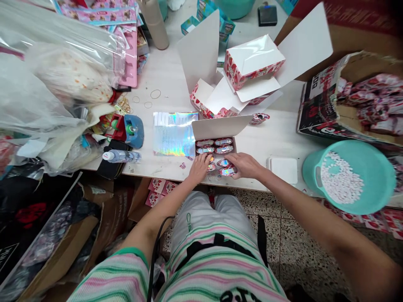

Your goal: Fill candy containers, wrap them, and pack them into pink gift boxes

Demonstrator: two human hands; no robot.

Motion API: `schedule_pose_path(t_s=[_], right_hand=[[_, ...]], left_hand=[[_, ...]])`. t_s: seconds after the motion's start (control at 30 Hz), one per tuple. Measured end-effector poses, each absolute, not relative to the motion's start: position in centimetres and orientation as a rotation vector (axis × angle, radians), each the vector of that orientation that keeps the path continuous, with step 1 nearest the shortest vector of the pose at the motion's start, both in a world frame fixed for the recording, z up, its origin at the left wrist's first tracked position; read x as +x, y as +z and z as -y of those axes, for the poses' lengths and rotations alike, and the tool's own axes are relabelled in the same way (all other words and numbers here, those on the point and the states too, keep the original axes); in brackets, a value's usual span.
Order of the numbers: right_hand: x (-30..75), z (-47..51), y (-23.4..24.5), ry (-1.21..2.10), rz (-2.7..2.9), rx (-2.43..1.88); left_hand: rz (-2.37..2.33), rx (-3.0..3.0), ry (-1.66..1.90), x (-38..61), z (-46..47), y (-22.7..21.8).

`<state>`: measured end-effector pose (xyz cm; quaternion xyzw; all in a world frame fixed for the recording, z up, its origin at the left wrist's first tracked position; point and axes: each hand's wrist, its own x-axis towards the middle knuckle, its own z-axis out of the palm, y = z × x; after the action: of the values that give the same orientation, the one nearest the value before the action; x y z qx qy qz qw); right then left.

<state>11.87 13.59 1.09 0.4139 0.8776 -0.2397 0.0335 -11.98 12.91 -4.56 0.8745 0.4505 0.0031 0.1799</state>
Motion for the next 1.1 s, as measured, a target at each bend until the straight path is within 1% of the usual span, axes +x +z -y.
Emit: schedule_pose_path(t_s=[0.07,0.3,0.6,0.77,0.97,1.1], right_hand=[[11.7,-13.6,1.0,-0.705,-2.706,1.264],[10.7,-14.9,0.0,-0.558,-2.621,1.464],[9.8,-15.0,-1.7,-0.466,-2.62,1.368],[9.9,-13.9,-2.1,-0.388,-2.581,1.462],[9.2,-12.9,-2.5,-0.421,-2.618,1.616],[9.2,-12.3,-2.9,-0.45,-2.679,1.706]], left_hand=[[-1.277,2.46,0.014,-11.9,-12.9,-4.4],[-1.31,2.465,-0.021,-11.4,-12.9,-4.4],[-1.317,2.488,-0.058,-11.5,-12.9,-4.6],[-1.421,2.417,-0.014,-11.0,-12.5,-4.5],[-1.42,2.392,0.073,-11.2,-12.2,-3.6],[-1.414,2.468,0.047,-10.2,-12.8,-4.2]])
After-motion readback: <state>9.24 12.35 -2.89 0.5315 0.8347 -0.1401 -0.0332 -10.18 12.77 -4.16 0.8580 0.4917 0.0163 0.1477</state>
